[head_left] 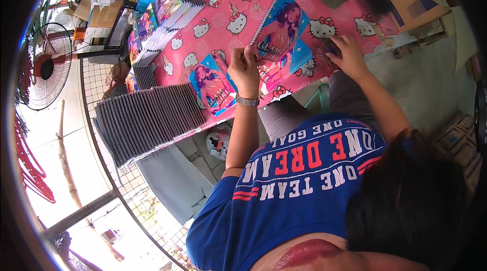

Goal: The person threads a plastic spiral coil through the holes of a stack of notebook pages and covers by hand. They move finished notebooks into a stack.

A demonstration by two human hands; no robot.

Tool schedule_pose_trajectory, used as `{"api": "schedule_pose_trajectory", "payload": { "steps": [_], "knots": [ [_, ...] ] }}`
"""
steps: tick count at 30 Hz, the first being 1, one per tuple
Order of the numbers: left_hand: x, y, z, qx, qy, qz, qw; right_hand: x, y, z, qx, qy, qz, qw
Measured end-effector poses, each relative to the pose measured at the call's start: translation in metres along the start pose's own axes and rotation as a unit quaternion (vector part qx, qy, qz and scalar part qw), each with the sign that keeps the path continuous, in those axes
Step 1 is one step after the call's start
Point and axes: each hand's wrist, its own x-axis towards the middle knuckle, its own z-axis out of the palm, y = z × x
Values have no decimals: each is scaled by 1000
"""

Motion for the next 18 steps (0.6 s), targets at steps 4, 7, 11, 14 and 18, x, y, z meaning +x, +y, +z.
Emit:
{"api": "schedule_pose_trajectory", "payload": {
  "steps": [4, 7, 11, 14, 18],
  "knots": [
    [-10, 17, 8, -11, 4, 52, 999, -10, -12, -4, 188, 91, 38, 977],
    [-15, 9, 5, 8, -13, 74, 997, -7, -50, -28, 281, 84, 44, 955],
    [-14, -5, 3, 22, -27, 10, 999, 5, -94, -45, 273, 49, -78, 957],
    [-16, 16, 12, 70, 30, 113, 991, 14, -111, -44, 256, 23, -126, 958],
    [-19, 3, 9, -33, 0, 62, 998, 16, -123, -30, 311, -35, -129, 941]
  ]
}}
